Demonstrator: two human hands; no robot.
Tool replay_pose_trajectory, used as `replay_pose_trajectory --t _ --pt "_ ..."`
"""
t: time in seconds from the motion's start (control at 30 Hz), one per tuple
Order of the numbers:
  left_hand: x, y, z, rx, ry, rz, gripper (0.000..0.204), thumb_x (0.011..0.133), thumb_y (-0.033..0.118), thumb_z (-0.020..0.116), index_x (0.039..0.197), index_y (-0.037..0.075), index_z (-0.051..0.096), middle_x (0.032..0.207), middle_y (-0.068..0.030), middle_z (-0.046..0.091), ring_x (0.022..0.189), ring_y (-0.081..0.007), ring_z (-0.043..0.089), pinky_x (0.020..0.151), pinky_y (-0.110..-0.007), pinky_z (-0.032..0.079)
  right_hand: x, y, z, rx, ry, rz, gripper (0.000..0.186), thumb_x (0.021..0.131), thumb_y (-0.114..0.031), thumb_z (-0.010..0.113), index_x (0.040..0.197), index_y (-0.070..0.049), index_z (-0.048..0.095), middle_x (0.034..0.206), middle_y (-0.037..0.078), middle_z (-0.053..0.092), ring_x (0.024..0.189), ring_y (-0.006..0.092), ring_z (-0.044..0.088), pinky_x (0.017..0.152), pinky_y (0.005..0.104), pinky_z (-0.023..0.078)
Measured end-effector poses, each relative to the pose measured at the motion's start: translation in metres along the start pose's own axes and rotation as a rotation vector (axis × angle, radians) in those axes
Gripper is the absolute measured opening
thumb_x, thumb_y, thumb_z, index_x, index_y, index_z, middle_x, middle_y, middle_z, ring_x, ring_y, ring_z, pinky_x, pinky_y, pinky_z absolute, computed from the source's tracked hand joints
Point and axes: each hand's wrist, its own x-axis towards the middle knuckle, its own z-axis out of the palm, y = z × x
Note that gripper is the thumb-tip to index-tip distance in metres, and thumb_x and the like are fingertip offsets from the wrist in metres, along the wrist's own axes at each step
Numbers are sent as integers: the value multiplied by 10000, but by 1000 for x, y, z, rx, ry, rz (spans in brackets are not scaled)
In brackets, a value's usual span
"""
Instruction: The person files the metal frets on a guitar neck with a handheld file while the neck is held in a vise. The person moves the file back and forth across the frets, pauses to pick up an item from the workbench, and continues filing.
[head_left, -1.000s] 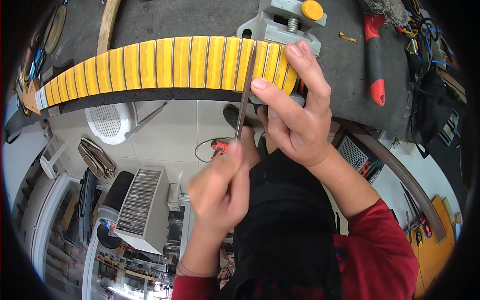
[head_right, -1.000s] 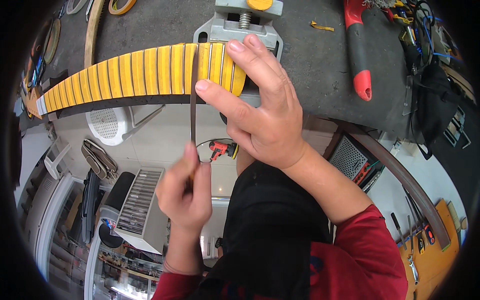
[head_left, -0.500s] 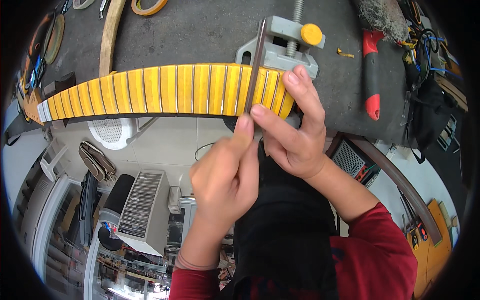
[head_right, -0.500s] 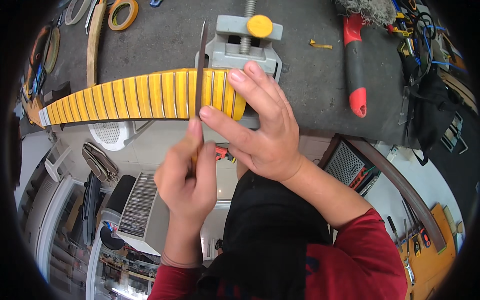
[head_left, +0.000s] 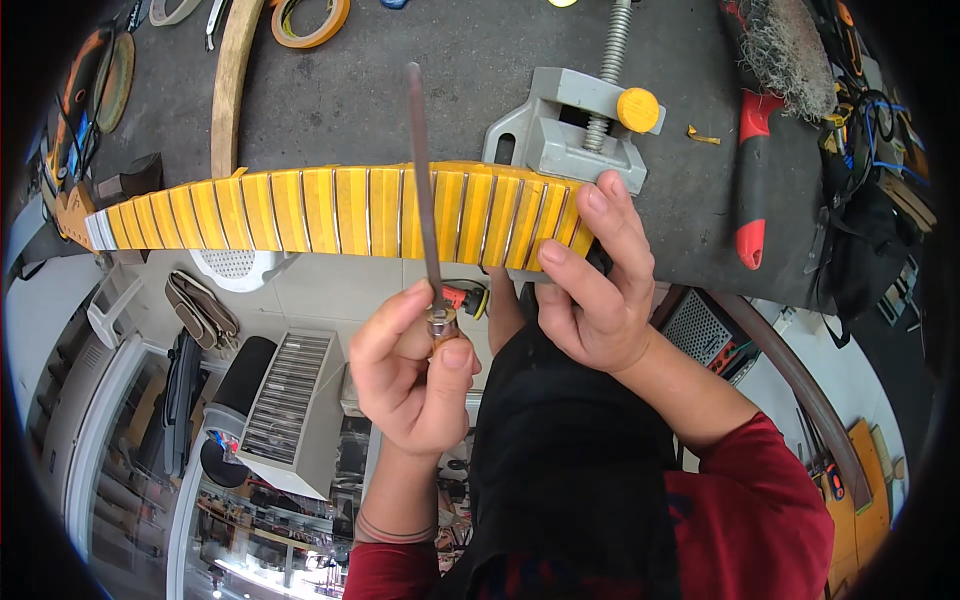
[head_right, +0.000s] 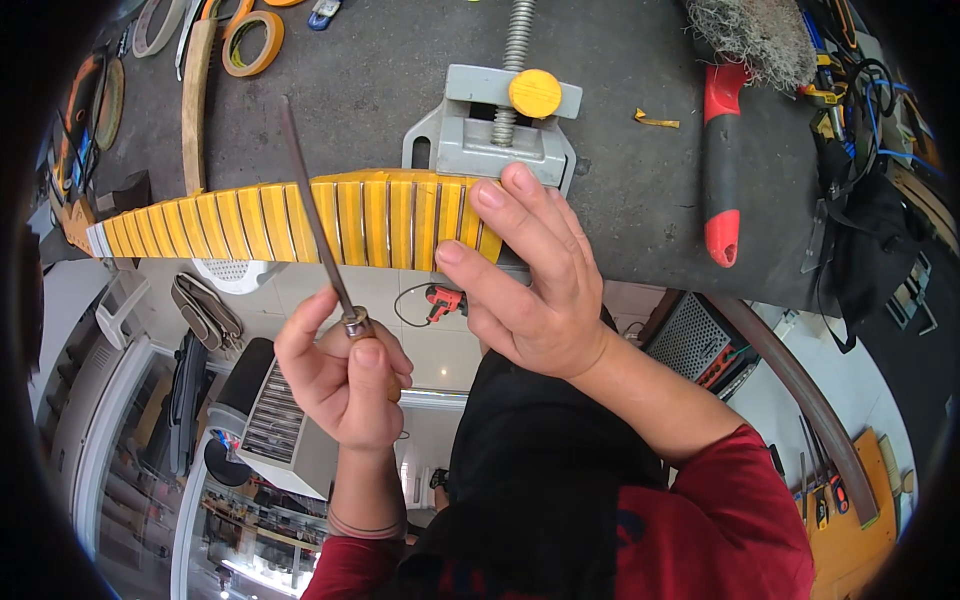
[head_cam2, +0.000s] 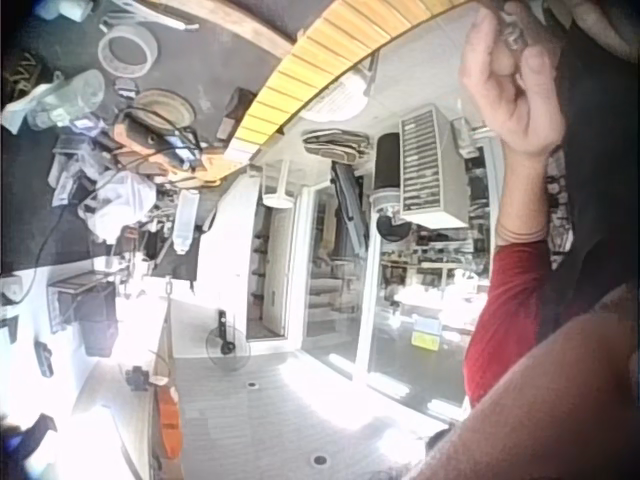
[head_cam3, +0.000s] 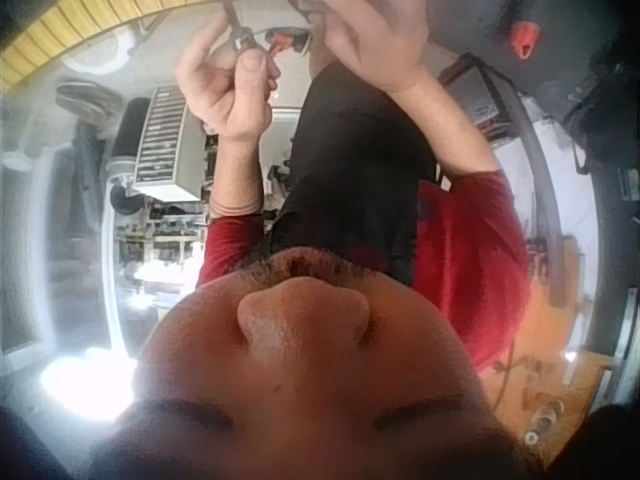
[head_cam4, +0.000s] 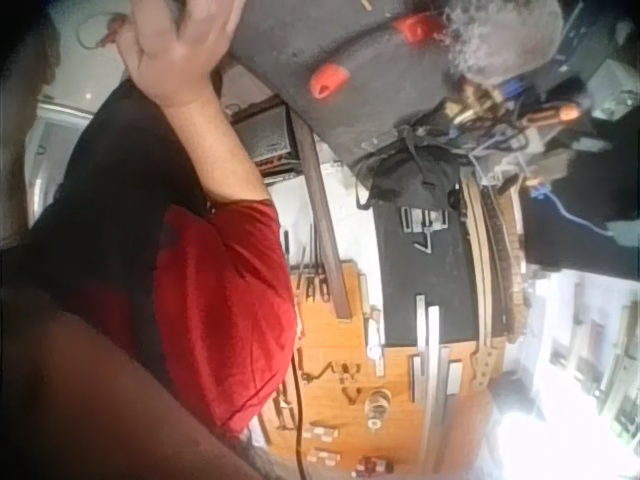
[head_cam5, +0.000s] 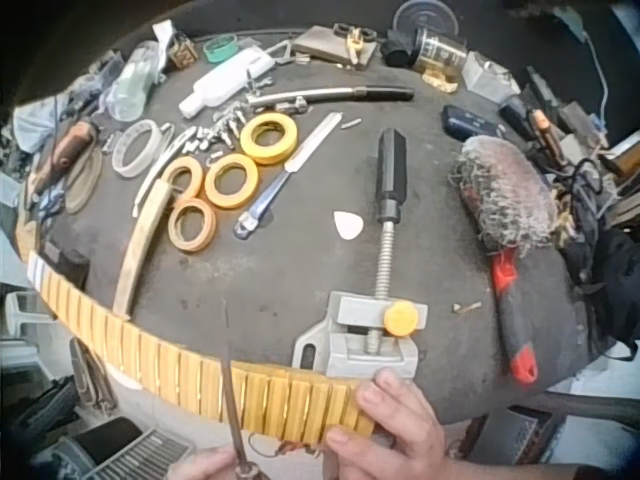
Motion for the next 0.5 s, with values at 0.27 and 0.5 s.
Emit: replay_pose_trajectory --t 0.27,0.5 --pt "-16 -12 -1 7 -84 -9 494 1085 89 596 1499 -52 365 802 -154 687 544 -102 540 508 -225 401 5 1 1 -7 26 -22 625 758 47 747 1350 -141 677 1532 218 550 1447 472 536 1145 576 498" --pt "-34 -21 -9 13 -146 -9 491 1090 103 594 1494 -61 369 745 -126 656 532 -82 510 507 -217 370 9 1 2 77 44 -17 634 756 58 714 1370 -80 636 1529 252 542 1429 500 543 1210 595 445"
